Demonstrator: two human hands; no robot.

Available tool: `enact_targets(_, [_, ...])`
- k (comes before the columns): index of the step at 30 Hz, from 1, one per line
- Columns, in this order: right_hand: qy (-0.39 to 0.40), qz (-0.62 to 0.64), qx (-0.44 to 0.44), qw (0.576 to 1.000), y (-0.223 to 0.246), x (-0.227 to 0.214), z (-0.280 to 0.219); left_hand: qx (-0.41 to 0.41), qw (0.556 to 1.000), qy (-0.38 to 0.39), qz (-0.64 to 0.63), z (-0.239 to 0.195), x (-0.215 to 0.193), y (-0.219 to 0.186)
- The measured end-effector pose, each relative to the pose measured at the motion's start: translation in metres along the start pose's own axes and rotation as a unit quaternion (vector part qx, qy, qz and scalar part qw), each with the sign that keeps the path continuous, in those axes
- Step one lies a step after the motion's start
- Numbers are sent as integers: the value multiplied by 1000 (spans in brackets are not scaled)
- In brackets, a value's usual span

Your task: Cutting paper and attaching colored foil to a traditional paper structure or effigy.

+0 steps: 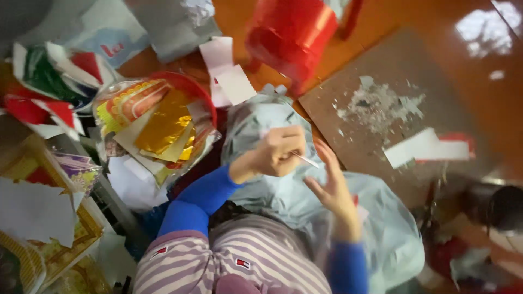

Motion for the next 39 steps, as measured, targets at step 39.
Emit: enact_targets(39, [-242,-399,533,706,-355,-243,-198,-604,718,154,-311,-64,97,76])
Point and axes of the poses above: each hand's wrist, its own z-axis towards the middle knuckle, its own x-axis out of the palm, y = z × x, the point moved 5 cm from there along z, towards the middle knuckle, and after that the axes turned 8 degrees about -y, right-handed, at the moved point
